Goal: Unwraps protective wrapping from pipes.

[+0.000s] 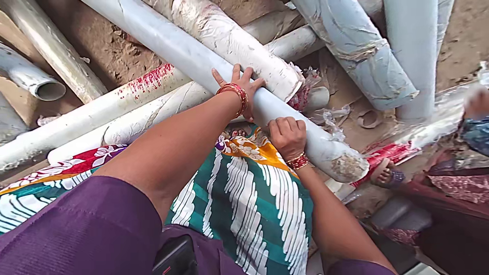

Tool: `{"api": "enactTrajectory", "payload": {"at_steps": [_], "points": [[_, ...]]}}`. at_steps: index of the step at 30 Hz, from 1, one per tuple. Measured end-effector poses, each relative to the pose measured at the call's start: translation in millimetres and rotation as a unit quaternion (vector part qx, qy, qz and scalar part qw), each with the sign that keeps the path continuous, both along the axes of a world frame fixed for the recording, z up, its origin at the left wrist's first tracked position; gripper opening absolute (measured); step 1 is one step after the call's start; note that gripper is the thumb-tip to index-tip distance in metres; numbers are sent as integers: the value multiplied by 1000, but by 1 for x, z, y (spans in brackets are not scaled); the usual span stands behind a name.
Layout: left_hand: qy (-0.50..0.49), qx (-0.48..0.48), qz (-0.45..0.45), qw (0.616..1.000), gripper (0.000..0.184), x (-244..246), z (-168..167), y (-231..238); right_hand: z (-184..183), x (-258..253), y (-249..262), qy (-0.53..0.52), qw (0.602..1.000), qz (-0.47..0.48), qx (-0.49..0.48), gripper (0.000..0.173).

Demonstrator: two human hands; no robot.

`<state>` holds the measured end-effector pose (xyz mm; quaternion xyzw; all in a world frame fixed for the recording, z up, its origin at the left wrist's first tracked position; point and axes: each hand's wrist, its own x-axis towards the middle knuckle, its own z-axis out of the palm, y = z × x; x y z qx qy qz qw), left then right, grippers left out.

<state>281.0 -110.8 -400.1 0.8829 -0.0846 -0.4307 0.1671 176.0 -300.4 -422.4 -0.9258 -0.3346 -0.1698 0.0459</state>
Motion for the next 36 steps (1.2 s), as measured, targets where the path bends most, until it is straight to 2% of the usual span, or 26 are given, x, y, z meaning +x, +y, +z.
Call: {"api": "enactTrajectory", "payload": {"at_steps": [4, 9, 12, 14, 16, 18, 20, 22, 24, 30, 33, 36], "points": [[1, -2, 1, 1000, 112, 0, 1, 0, -5, 5, 0, 21, 999, -33, -26, 18], [3, -9, 4, 1000, 111, 0, 2, 0, 11, 4, -17, 92, 994, 11, -49, 15], [1, -9, 6, 1000, 112, 0, 1, 0, 25, -14, -42, 147, 986, 32, -64, 11], [-1, -6, 4, 1000, 112, 0, 1, 1, 37, -28, -63, 159, 985, -17, -64, 13], [-1, -6, 6, 1000, 112, 0, 1, 1, 52, -37, -81, 179, 976, -117, -33, 18], [-2, -2, 0, 1000, 111, 1, 2, 0, 66, -38, -90, 204, 956, -210, 13, 20], [-5, -1, 1, 1000, 110, 0, 1, -1, 73, -34, -87, 237, 936, -251, 65, 22], [-6, 0, 0, 1000, 112, 1, 2, -1, 67, -27, -77, 252, 937, -219, 100, 28], [-6, -1, 4, 1000, 112, 1, 3, -1, 54, -20, -65, 241, 951, -163, 107, 25], [-5, 8, 4, 1000, 112, 1, 1, -3, 19, -9, -52, 125, 985, -84, 81, 18], [-4, 7, 6, 1000, 110, 1, 2, -3, 33, -12, -61, 174, 979, -107, -10, 15], [-17, 0, 12, 1000, 109, -5, 2, 0, 61, -22, -82, 230, 950, -208, -25, 16]]}}
